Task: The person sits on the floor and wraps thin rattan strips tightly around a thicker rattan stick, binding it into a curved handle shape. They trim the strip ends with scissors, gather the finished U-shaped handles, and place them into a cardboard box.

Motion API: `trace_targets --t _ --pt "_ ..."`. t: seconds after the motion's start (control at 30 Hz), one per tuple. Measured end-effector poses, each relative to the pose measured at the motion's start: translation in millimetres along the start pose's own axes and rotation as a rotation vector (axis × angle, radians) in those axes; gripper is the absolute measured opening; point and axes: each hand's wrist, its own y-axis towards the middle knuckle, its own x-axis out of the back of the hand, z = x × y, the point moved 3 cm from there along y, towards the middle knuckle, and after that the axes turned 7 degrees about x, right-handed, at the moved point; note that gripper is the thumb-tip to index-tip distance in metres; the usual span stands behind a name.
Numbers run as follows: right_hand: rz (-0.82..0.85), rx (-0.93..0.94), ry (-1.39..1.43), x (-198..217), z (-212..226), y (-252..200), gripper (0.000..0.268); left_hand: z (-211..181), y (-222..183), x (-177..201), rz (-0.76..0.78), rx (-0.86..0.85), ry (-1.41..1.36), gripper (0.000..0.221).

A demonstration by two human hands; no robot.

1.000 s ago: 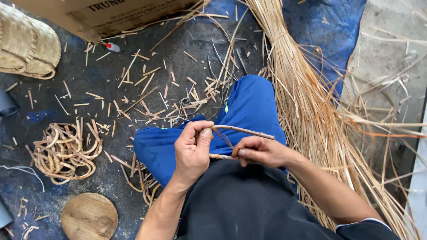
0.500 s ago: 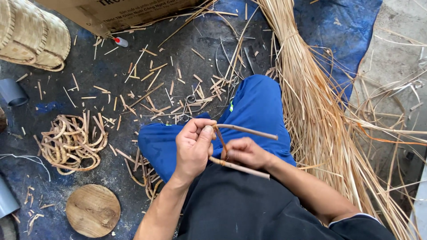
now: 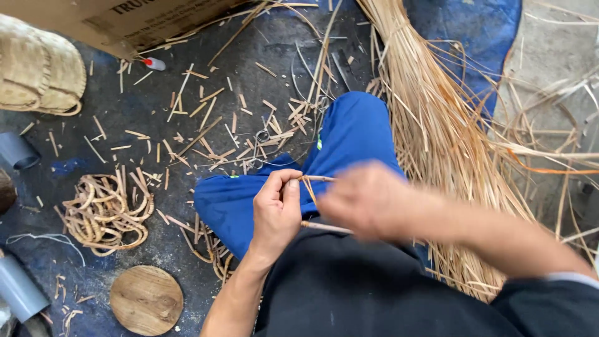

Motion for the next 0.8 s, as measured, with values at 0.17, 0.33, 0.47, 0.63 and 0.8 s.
trace_targets --t 0.17,0.33,0.47,0.63,0.8 --pt "0.079 -0.242 0.408 -59 32 -25 0.015 34 15 12 -0.018 0.039 -0.288 0.012" --pt "-0.036 -0.406 0.705 -53 20 -23 0.020 11 7 26 -0.059 -0.047 -0.218 0.011" --pt "-0.070 -0.939 1.324 -69 4 -24 0.027 -12 -2 20 -0.088 -0.214 -0.038 0.010" --pt "-0.105 -0.869 1.399 -36 11 -18 0.034 3 -8 27 -0.137 -0.206 0.006 0.010" --pt "0.006 -0.768 0.254 0 -44 -63 0.030 32 -11 32 0.059 0.108 -0.309 0.013"
